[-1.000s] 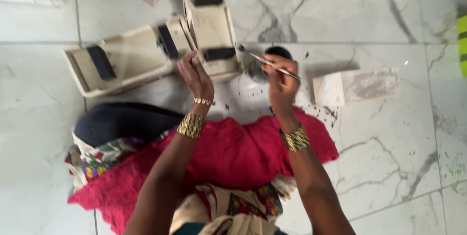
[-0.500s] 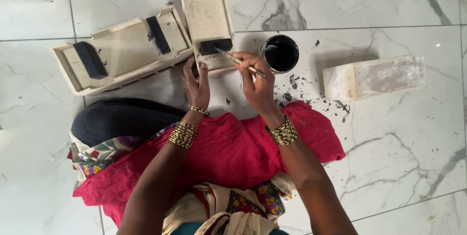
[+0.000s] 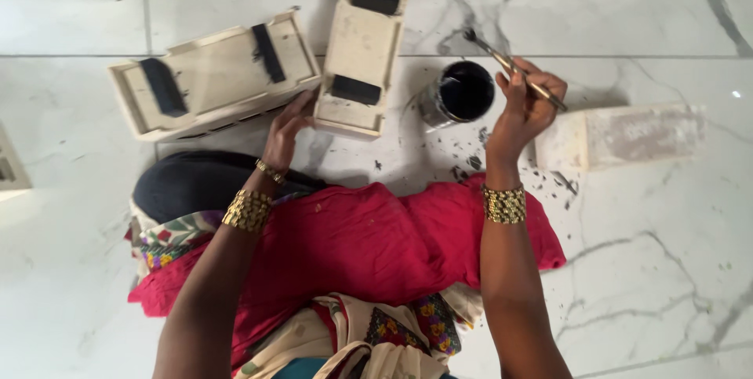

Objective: The person sits on the floor and paints black paint onto foam blocks fitted inside small wooden model houses, using a brush and a paint can. They hold each model steady with one hand while brushing the foam pieces, turning the model to reach different sides, and move finished models aside to reach others.

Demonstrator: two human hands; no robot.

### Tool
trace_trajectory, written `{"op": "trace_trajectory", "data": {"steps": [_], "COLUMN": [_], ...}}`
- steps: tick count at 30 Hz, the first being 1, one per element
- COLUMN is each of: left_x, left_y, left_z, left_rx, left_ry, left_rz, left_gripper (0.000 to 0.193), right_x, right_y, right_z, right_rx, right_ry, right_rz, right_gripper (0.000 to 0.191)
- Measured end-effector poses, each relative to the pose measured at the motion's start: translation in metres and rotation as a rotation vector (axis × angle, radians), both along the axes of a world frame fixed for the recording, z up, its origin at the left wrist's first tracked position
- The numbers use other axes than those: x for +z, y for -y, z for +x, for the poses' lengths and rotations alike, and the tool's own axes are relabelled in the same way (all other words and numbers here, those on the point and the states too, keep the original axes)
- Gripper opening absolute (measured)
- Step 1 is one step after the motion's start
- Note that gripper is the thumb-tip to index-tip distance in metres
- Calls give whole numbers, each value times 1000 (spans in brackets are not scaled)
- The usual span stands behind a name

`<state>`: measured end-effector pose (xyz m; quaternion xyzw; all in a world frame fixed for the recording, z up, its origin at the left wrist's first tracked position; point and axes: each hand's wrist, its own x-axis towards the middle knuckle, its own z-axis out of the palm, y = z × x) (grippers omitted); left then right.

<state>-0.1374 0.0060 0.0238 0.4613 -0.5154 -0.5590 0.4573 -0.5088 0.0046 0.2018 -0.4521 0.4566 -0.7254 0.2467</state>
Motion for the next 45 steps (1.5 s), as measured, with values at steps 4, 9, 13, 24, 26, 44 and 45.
{"op": "trace_trajectory", "data": {"steps": [4,9,13,24,26,44,45], "left_x": [-12,36,84,14,9,7,7], "left_y": [34,75,82,159,162,158,152], "left_z": [4,-24,-40,2,10,132,134], "left_rx": [113,377,288,-395,-503,-192,-281], "left_ry": [86,271,708,2151,2210,2334,2370], "left_rz": [-115,-225,-286,-524,-438,-334,-286], "left_gripper": [53,52,36,43,46,50,51], "right_x": [-4,0,2,5,7,5,4], "right_y": [-6,-10,-6,-13,-18,-13,-14], "right_z": [6,2,5,4,0,7,6], "right_rx": [24,-30,-49,-72,-99,-91,-92], "right_ry": [-3,-28,-2,43,70,15,9], "right_rz": [-7,32,36,4,24,76,75], "right_gripper": [22,20,19,20,20,21,21]}}
